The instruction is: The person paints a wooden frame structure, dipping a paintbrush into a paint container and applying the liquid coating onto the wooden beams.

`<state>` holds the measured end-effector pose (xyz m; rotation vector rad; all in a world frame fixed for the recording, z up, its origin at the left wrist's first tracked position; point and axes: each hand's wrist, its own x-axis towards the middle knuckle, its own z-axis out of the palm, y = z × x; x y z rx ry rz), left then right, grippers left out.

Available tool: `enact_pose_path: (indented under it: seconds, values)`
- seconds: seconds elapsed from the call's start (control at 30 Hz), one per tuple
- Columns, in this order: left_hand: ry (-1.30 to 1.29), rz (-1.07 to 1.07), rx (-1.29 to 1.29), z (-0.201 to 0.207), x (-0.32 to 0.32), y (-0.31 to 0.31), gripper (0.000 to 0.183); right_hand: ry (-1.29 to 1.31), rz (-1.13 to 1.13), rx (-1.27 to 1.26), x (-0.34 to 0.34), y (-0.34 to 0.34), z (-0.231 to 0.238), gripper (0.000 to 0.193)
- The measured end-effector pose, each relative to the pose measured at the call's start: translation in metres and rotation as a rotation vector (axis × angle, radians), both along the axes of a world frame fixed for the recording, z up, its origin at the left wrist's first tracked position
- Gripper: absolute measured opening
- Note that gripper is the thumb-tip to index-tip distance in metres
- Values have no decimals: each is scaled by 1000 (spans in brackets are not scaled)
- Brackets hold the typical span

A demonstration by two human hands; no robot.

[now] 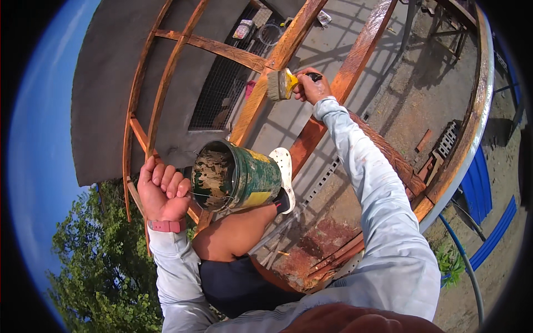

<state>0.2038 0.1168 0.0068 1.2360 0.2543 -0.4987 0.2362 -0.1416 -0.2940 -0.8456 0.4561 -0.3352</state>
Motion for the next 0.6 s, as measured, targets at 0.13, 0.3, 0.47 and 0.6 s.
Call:
enact_pose_path:
  seconds: [0.13,0.3,0.47,0.6]
  values:
    - [79,-23,-22,-15,-16,-22,44,14,-68,-464,-54,-24,-33,17]
    - [135,-97,-11,-29,-35,-46,45,130,-3,-591,-111,-82,-1,16]
    - [84,-189,103,-39,-55,-74,45,226,167,-793,-131,-97,49,18]
    - [-16,-279,146,-51,-71,-100,38,162,81,-637,-135,-91,91,21]
